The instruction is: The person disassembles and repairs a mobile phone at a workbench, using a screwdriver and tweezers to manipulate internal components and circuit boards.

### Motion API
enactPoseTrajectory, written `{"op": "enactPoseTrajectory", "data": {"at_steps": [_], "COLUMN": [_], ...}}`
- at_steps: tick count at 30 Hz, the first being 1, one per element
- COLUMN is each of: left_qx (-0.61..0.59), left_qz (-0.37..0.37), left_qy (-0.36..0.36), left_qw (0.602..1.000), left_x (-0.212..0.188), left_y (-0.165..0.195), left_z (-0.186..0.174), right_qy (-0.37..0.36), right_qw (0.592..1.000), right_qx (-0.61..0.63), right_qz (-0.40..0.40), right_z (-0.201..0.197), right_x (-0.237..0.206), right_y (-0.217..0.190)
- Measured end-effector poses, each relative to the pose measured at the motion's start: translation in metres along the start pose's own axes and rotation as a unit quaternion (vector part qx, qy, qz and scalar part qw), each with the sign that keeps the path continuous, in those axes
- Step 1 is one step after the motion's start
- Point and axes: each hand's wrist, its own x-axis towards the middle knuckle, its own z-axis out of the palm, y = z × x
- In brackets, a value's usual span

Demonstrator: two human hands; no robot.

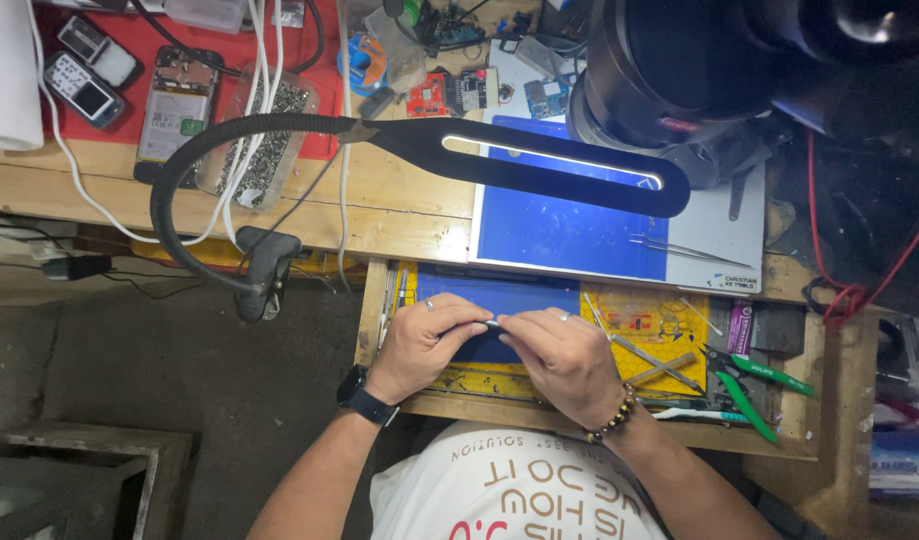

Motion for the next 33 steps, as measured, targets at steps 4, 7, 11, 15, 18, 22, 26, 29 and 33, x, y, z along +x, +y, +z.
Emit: {"op": "enactPoseTrajectory", "data": {"at_steps": [4,7,11,15,18,22,26,29,33], "left_qx": [-0.011,-0.024,-0.061,-0.432,-0.514,-0.505,-0.484,-0.474,-0.485], "left_qz": [-0.016,-0.058,-0.081,-0.259,-0.278,-0.27,-0.283,-0.287,-0.259], "left_qy": [-0.003,0.002,0.061,0.117,0.086,0.086,0.067,0.066,0.072], "left_qw": [1.0,0.998,0.993,0.856,0.807,0.815,0.825,0.83,0.832], "left_x": [-0.003,-0.009,-0.021,-0.032,-0.034,-0.029,-0.028,-0.027,-0.028], "left_y": [0.003,0.007,0.015,0.022,0.019,0.01,0.01,0.011,0.011], "left_z": [-0.001,-0.005,-0.004,0.019,0.029,0.031,0.033,0.035,0.04], "right_qy": [-0.015,0.001,0.033,0.098,0.08,0.041,0.055,0.018,0.014], "right_qw": [1.0,1.0,0.999,0.984,0.978,0.989,0.997,0.996,0.986], "right_qx": [-0.001,-0.002,-0.006,-0.076,-0.095,-0.067,-0.051,-0.011,0.053], "right_qz": [0.013,-0.002,-0.034,-0.129,-0.166,-0.123,-0.036,0.082,0.159], "right_z": [-0.003,-0.006,-0.012,-0.014,-0.015,-0.02,-0.026,-0.029,-0.027], "right_x": [-0.003,-0.005,-0.005,-0.003,-0.002,0.0,0.004,0.007,0.008], "right_y": [0.0,-0.006,-0.017,-0.025,-0.028,-0.023,-0.012,-0.006,-0.005]}}
